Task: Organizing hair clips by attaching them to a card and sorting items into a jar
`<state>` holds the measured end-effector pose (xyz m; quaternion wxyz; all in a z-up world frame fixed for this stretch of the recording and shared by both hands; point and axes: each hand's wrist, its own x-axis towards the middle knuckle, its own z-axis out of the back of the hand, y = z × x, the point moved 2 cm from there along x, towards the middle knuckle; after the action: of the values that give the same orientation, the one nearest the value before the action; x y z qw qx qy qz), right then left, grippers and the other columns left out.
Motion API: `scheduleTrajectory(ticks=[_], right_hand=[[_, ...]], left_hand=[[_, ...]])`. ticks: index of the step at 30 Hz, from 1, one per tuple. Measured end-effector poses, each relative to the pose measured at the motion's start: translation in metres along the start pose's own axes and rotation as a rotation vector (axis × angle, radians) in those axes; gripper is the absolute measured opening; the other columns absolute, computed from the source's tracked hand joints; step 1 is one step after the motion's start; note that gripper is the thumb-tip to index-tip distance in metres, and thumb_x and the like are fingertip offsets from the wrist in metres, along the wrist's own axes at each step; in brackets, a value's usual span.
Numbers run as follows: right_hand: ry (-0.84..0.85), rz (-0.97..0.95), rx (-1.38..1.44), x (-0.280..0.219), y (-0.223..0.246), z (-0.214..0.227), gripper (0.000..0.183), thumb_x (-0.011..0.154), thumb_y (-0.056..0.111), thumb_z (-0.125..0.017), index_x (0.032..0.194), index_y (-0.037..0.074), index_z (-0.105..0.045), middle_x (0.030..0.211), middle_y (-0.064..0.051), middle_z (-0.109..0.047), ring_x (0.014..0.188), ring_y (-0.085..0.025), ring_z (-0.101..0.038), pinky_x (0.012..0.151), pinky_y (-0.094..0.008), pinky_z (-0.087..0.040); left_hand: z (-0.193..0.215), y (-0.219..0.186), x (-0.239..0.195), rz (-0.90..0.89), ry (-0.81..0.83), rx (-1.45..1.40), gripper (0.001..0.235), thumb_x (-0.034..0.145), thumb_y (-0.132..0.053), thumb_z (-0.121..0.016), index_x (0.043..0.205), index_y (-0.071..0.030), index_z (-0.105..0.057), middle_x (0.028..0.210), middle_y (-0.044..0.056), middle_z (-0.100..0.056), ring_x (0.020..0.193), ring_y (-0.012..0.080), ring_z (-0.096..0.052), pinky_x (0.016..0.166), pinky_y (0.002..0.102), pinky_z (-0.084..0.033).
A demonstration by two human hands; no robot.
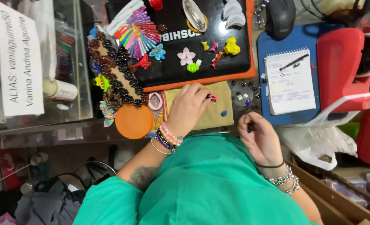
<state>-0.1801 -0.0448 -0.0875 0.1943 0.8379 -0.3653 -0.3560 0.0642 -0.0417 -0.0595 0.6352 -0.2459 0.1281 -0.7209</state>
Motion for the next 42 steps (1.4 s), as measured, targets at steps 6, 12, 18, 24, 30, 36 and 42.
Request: scheduleTrajectory(ticks=[6, 12, 18, 24, 30, 36, 42], right_hand=[[0.047, -0.100, -0.111, -0.002, -0.016, -0.014, 0.040, 0.107, 0.028, -0.040, 0.115, -0.007, -0.058, 0.095, -0.029, -0.067, 0.061, -0.027, -0.066, 0.037, -0.028, -0.050], [0.062, -0.146, 0.250, 0.016, -0.025, 0.003, 0.034, 0.109, 0.033, -0.045, 0.106, 0.004, -0.064, 0.090, -0.014, -0.067, 0.062, -0.023, -0.067, 0.041, -0.024, -0.058], [0.026, -0.004, 0.076, -0.001, 0.028, 0.002, 0.035, 0.111, 0.027, -0.046, 0.087, 0.003, -0.054, 0.073, 0.003, -0.031, 0.047, -0.001, -0.029, 0.026, -0.011, -0.022], [-0.171, 0.336, -0.136, -0.016, 0.070, 0.024, 0.031, 0.115, 0.020, -0.042, 0.098, -0.003, -0.054, 0.062, 0.003, -0.026, 0.039, -0.002, -0.033, 0.029, -0.013, -0.025], [-0.295, 0.646, -1.152, -0.023, 0.106, 0.033, 0.016, 0.112, 0.015, -0.064, 0.113, 0.006, -0.077, 0.067, -0.006, -0.057, 0.074, -0.014, -0.057, 0.069, -0.028, -0.050], [-0.136, 0.740, -1.511, -0.002, 0.111, 0.032, 0.014, 0.106, 0.011, -0.073, 0.119, 0.009, -0.077, 0.059, -0.007, -0.058, 0.062, -0.028, -0.064, 0.060, -0.037, -0.052], [-0.038, 0.788, -1.685, 0.011, 0.123, 0.023, 0.011, 0.106, 0.005, -0.074, 0.116, 0.003, -0.078, 0.055, -0.003, -0.056, 0.055, -0.021, -0.061, 0.058, -0.033, -0.053]], left_hand=[[0.029, -0.034, 0.006, -0.085, -0.204, -0.150, 0.017, 0.100, -0.028, -0.069, 0.108, -0.012, -0.069, 0.103, 0.001, -0.060, 0.096, 0.0255, -0.061, 0.082, 0.037, -0.055], [0.009, -0.084, -0.003, -0.265, -0.085, -0.302, 0.033, 0.088, -0.027, -0.081, 0.113, -0.011, -0.068, 0.110, 0.006, -0.063, 0.104, 0.0307, -0.064, 0.089, 0.041, -0.058], [-0.020, -0.072, 0.018, -0.148, -0.057, -0.145, 0.030, 0.105, -0.025, -0.061, 0.118, 0.002, -0.064, 0.108, 0.017, -0.060, 0.108, 0.0367, -0.064, 0.094, 0.045, -0.055], [-0.065, -0.065, 0.035, -0.203, -0.088, 0.153, 0.042, 0.105, -0.021, -0.057, 0.139, 0.004, -0.054, 0.130, 0.021, -0.058, 0.127, 0.0390, -0.056, 0.107, 0.049, -0.046], [-0.075, -0.067, 0.027, -0.155, -0.094, 0.111, 0.026, 0.105, -0.021, -0.054, 0.127, -0.009, -0.064, 0.119, 0.005, -0.063, 0.118, 0.0253, -0.061, 0.096, 0.037, -0.051], [-0.070, -0.079, 0.056, -0.125, -0.087, 0.131, 0.030, 0.104, -0.007, -0.049, 0.131, -0.012, -0.060, 0.118, 0.003, -0.057, 0.115, 0.0251, -0.059, 0.084, 0.039, -0.058], [-0.069, -0.083, 0.048, -0.157, -0.016, 0.137, 0.022, 0.103, -0.011, -0.048, 0.117, -0.017, -0.064, 0.111, -0.001, -0.055, 0.108, 0.0228, -0.057, 0.078, 0.037, -0.056]])
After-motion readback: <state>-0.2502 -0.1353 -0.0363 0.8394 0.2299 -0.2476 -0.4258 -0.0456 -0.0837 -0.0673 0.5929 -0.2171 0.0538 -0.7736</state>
